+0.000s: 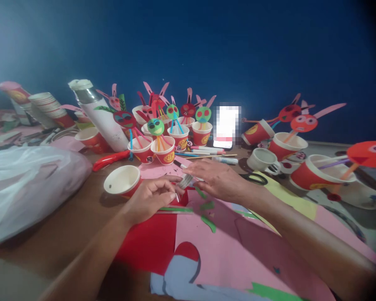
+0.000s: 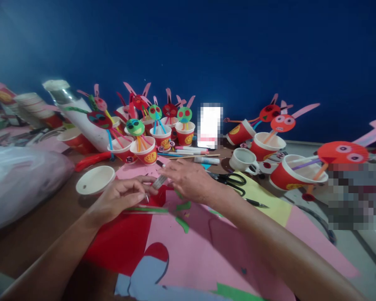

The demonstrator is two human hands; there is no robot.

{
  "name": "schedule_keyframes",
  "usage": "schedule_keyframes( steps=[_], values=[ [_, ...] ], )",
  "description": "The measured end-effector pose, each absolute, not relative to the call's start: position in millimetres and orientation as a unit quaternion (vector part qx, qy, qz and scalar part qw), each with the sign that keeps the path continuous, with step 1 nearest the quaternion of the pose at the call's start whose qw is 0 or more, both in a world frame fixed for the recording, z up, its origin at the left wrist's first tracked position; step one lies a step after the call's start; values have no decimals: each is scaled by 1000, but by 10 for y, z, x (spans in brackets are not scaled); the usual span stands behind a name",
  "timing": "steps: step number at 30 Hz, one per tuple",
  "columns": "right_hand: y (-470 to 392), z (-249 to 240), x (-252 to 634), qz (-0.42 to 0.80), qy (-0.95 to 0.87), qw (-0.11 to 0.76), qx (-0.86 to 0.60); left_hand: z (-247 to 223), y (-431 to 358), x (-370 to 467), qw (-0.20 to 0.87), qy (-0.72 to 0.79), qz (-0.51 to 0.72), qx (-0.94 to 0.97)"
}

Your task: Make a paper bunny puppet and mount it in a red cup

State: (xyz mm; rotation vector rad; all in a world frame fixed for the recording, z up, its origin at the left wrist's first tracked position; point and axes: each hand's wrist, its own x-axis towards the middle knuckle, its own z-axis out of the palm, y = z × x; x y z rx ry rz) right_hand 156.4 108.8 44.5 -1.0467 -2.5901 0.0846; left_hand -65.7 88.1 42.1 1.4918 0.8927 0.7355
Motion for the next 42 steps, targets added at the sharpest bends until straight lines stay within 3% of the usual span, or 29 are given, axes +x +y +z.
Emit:
schedule_keyframes(
  steps=[7, 20, 24, 32, 36, 42],
  values=[
    [1076, 417, 1591, 126, -898, 182, -379, 415, 882, -660, 619, 379, 296, 621],
    [973, 428, 1623, 369, -786, 324, -376, 379, 838, -670, 685, 323, 319, 570],
    [956, 371, 1612, 320, -788, 373, -370, 377, 796, -628, 613, 314, 345, 638],
    [816, 357, 1518, 213, -773, 486, -347, 371, 750, -606, 273, 332, 399, 810],
    [740, 360, 1450, 170, -777, 499, -344, 397, 740, -583, 213, 311, 405, 833],
    [718, 314, 1409, 77, -792, 499, -342, 362, 721, -554, 219, 311, 399, 834]
  ],
)
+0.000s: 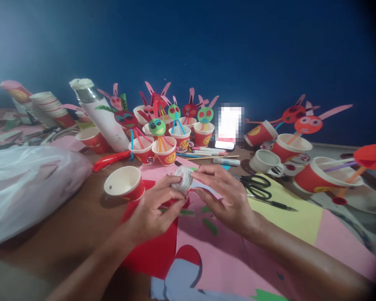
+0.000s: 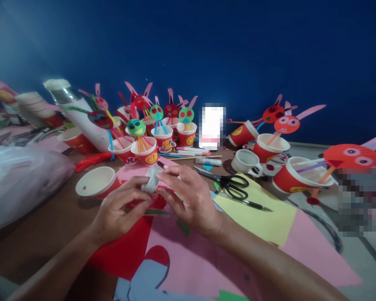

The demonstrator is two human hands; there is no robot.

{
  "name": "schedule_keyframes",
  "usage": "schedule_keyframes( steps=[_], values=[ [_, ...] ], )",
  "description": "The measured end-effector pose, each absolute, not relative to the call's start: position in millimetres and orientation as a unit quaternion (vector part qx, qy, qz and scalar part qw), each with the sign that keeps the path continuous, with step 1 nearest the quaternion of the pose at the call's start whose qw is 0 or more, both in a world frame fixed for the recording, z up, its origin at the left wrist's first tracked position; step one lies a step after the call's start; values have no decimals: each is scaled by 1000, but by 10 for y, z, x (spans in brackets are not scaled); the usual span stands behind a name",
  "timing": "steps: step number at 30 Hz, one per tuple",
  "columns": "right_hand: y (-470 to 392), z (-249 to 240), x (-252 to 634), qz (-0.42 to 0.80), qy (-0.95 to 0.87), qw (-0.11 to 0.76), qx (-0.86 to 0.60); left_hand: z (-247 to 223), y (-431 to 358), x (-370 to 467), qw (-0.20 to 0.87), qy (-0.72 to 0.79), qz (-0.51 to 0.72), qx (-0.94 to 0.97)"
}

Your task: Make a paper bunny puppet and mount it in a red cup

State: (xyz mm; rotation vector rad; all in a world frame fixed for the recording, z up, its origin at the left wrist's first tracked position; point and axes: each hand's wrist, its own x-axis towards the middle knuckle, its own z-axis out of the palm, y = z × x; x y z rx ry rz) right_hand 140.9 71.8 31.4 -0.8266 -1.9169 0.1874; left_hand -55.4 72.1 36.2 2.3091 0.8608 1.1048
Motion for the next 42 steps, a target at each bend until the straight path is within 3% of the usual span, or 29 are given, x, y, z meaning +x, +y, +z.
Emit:
schedule_keyframes(
  steps=[11, 42],
  values=[
    [689, 369, 1402, -36, -815, 442, -373, 335, 655, -474, 227, 327, 409, 821],
    [677, 464, 1381, -48, -812, 426, -396, 288, 603, -406, 177, 334, 404, 833]
  ],
)
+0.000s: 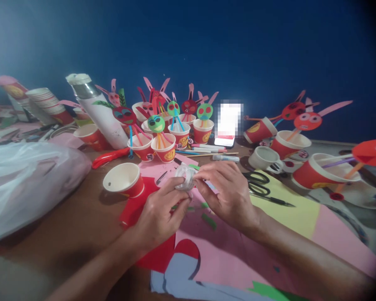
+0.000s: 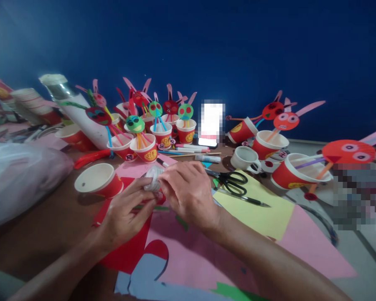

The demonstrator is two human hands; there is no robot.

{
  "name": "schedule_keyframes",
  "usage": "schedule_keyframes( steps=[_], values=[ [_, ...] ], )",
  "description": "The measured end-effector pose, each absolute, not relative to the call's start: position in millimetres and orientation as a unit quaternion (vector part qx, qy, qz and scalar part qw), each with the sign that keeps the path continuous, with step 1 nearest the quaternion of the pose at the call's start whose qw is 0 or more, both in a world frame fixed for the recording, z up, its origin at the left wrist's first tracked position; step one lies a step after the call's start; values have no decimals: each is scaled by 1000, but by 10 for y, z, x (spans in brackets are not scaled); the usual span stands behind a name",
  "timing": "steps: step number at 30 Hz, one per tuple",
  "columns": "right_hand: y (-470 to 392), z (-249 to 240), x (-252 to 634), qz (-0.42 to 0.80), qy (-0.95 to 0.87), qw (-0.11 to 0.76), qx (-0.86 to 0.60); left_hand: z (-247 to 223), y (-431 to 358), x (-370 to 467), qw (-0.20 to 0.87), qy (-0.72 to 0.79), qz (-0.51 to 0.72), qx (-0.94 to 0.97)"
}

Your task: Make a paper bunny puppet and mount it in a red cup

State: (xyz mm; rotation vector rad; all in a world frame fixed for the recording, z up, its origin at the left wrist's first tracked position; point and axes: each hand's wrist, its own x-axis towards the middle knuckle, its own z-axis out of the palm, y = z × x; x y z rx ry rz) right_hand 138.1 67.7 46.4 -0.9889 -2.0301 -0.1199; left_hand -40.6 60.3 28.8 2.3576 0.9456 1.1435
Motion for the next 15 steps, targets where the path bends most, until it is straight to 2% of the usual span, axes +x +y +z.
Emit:
schedule_keyframes(
  steps=[8, 15],
  values=[
    [673, 436, 1350, -95, -825, 384, -403, 309, 538, -370, 160, 350, 411, 826],
    [629, 506, 1349, -25, -807, 419, -416, 298, 556, -430, 139, 303, 430, 839]
  ],
)
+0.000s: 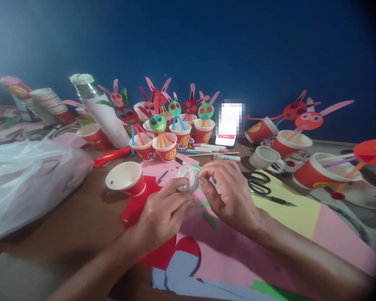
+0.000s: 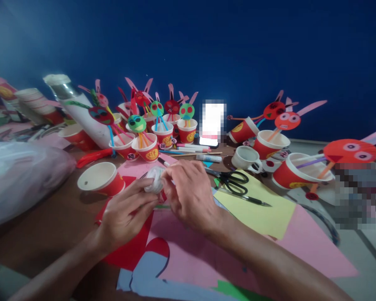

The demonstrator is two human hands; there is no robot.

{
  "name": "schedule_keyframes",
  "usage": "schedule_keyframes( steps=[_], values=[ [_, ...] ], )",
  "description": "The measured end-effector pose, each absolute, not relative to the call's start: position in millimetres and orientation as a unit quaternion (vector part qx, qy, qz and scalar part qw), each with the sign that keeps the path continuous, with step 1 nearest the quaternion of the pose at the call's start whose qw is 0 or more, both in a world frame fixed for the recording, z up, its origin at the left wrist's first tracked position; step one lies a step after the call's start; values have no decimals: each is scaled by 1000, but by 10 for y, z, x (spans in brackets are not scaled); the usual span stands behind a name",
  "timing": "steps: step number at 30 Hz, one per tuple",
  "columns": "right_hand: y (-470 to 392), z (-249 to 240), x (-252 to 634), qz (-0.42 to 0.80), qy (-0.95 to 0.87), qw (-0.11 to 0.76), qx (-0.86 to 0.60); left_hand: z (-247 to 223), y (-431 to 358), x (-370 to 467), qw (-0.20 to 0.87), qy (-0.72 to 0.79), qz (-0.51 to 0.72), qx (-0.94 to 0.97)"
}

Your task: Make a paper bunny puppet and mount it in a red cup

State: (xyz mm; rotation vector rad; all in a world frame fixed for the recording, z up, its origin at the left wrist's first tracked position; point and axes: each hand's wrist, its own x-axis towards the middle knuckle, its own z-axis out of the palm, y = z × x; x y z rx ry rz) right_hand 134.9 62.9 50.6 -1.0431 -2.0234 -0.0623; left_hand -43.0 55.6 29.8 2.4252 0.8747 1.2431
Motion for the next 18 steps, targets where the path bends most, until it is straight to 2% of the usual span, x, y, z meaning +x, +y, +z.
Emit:
schedule_keyframes(
  steps=[8, 13, 18],
  values=[
    [635, 515, 1356, 72, -803, 392, -444, 324, 619, -459, 156, 314, 435, 829],
    [544, 537, 1286, 100, -823, 399, -392, 347, 685, -485, 155, 344, 440, 815],
    [508, 572, 1285, 103, -815, 407, -399, 364, 693, -471, 145, 361, 446, 806]
  ],
)
